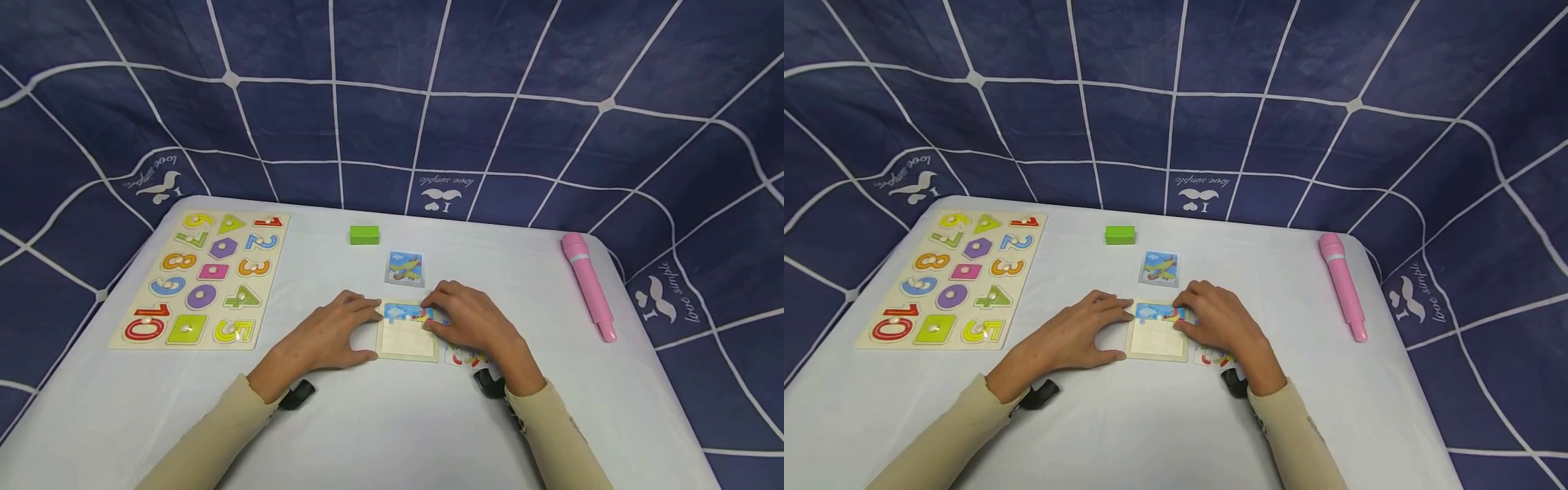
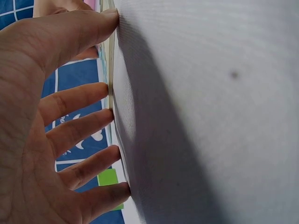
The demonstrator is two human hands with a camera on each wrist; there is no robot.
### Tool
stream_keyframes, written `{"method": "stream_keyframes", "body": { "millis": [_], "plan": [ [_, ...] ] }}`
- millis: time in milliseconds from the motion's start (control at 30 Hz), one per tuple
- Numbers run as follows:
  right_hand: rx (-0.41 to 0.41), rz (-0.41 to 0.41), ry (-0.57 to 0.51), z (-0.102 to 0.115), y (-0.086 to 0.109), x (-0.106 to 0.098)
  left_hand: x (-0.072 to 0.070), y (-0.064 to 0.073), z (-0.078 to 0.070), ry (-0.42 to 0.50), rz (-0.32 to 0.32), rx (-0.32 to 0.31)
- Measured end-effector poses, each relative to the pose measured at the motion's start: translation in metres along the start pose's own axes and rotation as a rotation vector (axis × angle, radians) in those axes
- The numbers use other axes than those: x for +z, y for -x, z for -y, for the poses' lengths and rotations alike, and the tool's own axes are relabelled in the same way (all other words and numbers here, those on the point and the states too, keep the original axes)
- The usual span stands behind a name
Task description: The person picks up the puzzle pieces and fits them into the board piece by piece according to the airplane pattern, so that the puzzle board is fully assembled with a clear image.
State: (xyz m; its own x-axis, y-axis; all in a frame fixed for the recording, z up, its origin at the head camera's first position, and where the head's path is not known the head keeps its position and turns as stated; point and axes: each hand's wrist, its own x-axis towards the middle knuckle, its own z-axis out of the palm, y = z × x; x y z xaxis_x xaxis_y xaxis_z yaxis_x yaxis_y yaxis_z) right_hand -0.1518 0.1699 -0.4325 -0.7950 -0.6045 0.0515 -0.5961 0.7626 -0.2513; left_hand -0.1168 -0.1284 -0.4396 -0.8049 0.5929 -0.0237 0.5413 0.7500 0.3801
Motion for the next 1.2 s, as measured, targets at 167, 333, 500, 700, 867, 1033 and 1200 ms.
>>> {"method": "stream_keyframes", "body": {
  "millis": [167,333,500,700,867,1033,1200],
  "plan": [
    [-0.006,-0.002,0.019,0.002,0.000,0.001,0.000,0.000,-0.001,0.002,-0.003,0.004],
    [-0.003,0.000,0.016,0.004,0.000,0.000,-0.001,0.000,-0.001,-0.002,-0.003,0.007],
    [0.013,0.017,0.003,0.004,0.000,0.000,-0.001,0.000,0.001,-0.007,-0.004,0.008],
    [0.023,0.044,-0.024,0.003,0.001,-0.002,-0.001,0.001,0.001,0.006,-0.016,0.011],
    [0.047,0.049,-0.079,-0.001,0.006,-0.005,0.001,0.001,0.001,0.017,-0.026,-0.001],
    [0.063,0.037,-0.102,-0.006,0.013,-0.010,0.000,0.000,0.000,0.020,-0.023,-0.005],
    [0.086,0.042,-0.103,-0.008,0.020,-0.014,0.001,0.000,0.001,0.019,-0.018,-0.010]
  ]
}}
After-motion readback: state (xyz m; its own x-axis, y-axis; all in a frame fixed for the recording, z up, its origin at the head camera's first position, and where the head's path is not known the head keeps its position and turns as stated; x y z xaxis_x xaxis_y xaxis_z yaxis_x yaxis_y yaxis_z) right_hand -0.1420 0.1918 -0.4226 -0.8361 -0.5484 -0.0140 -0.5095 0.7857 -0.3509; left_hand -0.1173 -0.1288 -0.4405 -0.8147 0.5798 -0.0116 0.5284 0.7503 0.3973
